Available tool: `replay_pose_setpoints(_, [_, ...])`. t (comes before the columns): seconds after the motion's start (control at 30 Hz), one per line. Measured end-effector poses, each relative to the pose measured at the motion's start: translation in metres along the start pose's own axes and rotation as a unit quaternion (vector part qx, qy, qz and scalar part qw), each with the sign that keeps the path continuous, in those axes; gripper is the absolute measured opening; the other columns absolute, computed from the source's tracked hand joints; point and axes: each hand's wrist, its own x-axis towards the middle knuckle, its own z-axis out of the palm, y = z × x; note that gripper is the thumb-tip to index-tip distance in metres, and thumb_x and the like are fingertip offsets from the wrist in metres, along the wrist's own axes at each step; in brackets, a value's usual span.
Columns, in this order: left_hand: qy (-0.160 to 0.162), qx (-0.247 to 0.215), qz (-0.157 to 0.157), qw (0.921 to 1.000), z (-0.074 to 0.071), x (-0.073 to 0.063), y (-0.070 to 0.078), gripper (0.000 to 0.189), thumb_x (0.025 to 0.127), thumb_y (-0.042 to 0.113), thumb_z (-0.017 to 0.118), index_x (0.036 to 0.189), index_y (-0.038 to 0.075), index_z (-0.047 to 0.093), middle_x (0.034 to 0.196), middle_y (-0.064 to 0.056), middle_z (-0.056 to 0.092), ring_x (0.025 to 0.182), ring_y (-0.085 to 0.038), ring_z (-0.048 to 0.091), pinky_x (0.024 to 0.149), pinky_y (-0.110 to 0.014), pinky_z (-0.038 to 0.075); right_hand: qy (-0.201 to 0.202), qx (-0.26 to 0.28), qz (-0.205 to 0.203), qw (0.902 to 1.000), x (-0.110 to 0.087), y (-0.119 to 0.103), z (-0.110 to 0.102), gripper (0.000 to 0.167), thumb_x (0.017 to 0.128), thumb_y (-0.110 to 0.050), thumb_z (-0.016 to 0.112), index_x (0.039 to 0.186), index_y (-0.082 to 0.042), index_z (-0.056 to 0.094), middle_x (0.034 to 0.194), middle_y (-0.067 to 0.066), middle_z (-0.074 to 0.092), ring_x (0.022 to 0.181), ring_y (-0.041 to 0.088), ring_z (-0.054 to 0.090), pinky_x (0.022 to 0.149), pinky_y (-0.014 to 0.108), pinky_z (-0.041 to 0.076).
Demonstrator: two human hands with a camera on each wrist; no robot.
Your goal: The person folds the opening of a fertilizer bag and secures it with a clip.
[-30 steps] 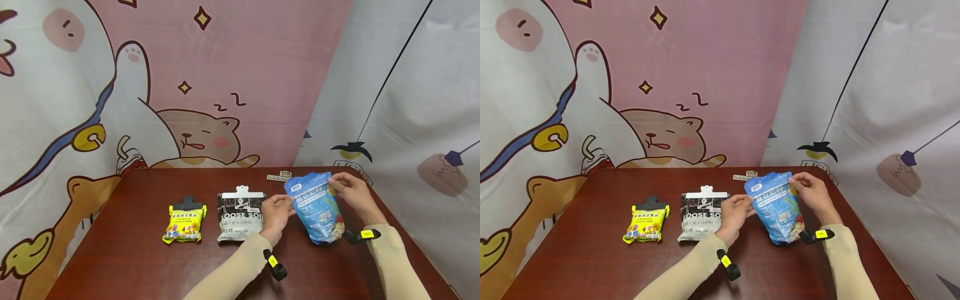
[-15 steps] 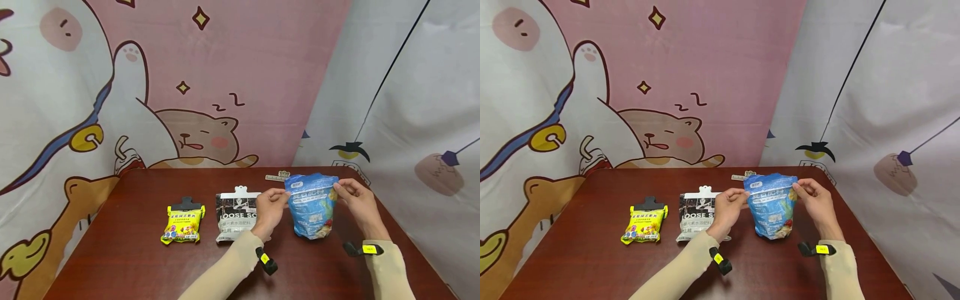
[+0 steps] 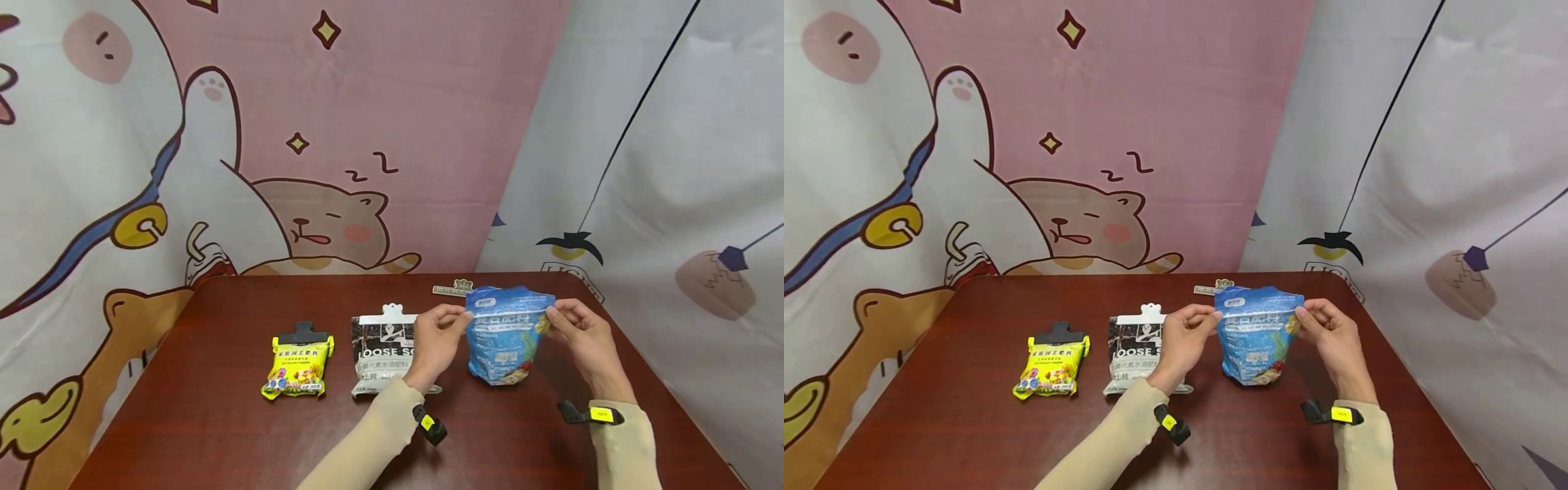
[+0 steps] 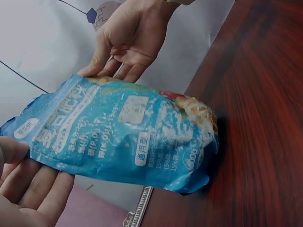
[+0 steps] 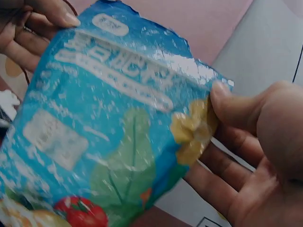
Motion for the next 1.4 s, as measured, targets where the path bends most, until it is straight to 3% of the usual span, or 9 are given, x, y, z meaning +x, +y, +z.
replay_pose_setpoints(0.2, [-0.008, 0.008, 0.038, 0.9992, -0.005, -0.002, -0.008, 0.014, 0.093, 0.028, 0.077, 0.102, 0.018, 0.079, 0.093, -0.003, 0.081, 0.082, -0.009, 0.073, 0.075, -0.022, 0.057, -0.061, -0.020, -0.016, 0.9978, 0.008, 0.001, -0.010, 0.017, 0.098, -0.020, 0.070, 0.109, -0.008, 0.067, 0.091, -0.008, 0.075, 0.080, 0.008, 0.074, 0.075, 0.024, 0.062])
replay_pose_setpoints(0.33, [-0.016, 0.005, 0.060, 0.9981, -0.003, -0.005, -0.014, 0.016, 0.095, 0.029, 0.075, 0.106, 0.018, 0.077, 0.098, -0.003, 0.080, 0.087, -0.007, 0.073, 0.081, -0.023, 0.057, -0.080, -0.041, -0.020, 0.9958, 0.010, 0.000, -0.017, 0.015, 0.098, -0.016, 0.071, 0.109, -0.007, 0.067, 0.090, -0.007, 0.074, 0.080, 0.010, 0.075, 0.075, 0.025, 0.062])
replay_pose_setpoints(0.57, [-0.033, 0.005, 0.058, 0.9978, -0.004, -0.007, -0.016, 0.017, 0.094, 0.030, 0.076, 0.108, 0.020, 0.076, 0.100, -0.001, 0.080, 0.089, -0.006, 0.072, 0.084, -0.025, 0.058, -0.062, -0.135, -0.026, 0.9885, 0.010, -0.001, -0.017, 0.023, 0.097, -0.023, 0.072, 0.113, -0.007, 0.069, 0.092, -0.014, 0.074, 0.081, 0.008, 0.075, 0.075, 0.021, 0.061])
replay_pose_setpoints(0.87, [-0.010, 0.011, 0.073, 0.9972, -0.001, -0.005, -0.017, 0.009, 0.093, 0.027, 0.078, 0.099, 0.021, 0.078, 0.092, 0.001, 0.080, 0.081, -0.006, 0.072, 0.073, -0.023, 0.056, -0.046, -0.122, -0.061, 0.9896, 0.011, 0.003, -0.011, 0.020, 0.097, -0.017, 0.073, 0.112, -0.005, 0.069, 0.087, -0.012, 0.075, 0.076, 0.007, 0.072, 0.072, 0.024, 0.062])
replay_pose_setpoints(1.07, [0.006, 0.014, 0.081, 0.9966, 0.000, -0.001, -0.020, 0.009, 0.092, 0.024, 0.078, 0.099, 0.019, 0.077, 0.092, 0.001, 0.080, 0.083, -0.006, 0.072, 0.073, -0.022, 0.055, -0.033, -0.153, -0.066, 0.9854, 0.010, 0.004, -0.010, 0.028, 0.096, -0.021, 0.074, 0.117, -0.005, 0.068, 0.088, -0.014, 0.075, 0.076, 0.009, 0.071, 0.072, 0.025, 0.061])
replay_pose_setpoints(1.23, [0.002, -0.009, 0.087, 0.9962, -0.002, 0.000, -0.020, 0.014, 0.091, 0.019, 0.079, 0.106, 0.019, 0.076, 0.096, -0.002, 0.081, 0.088, -0.008, 0.074, 0.076, -0.023, 0.058, -0.026, -0.162, -0.059, 0.9846, 0.008, 0.003, -0.011, 0.036, 0.094, -0.024, 0.076, 0.126, -0.008, 0.067, 0.094, -0.016, 0.076, 0.077, 0.011, 0.073, 0.073, 0.027, 0.062])
replay_pose_setpoints(1.4, [-0.009, -0.033, 0.103, 0.9941, -0.004, 0.001, -0.021, 0.035, 0.092, 0.015, 0.077, 0.126, 0.022, 0.071, 0.099, -0.007, 0.080, 0.094, -0.016, 0.076, 0.080, -0.023, 0.059, -0.028, -0.167, -0.066, 0.9833, 0.008, 0.002, -0.010, 0.049, 0.094, -0.023, 0.076, 0.141, -0.017, 0.063, 0.102, -0.017, 0.076, 0.082, 0.010, 0.072, 0.073, 0.028, 0.062])
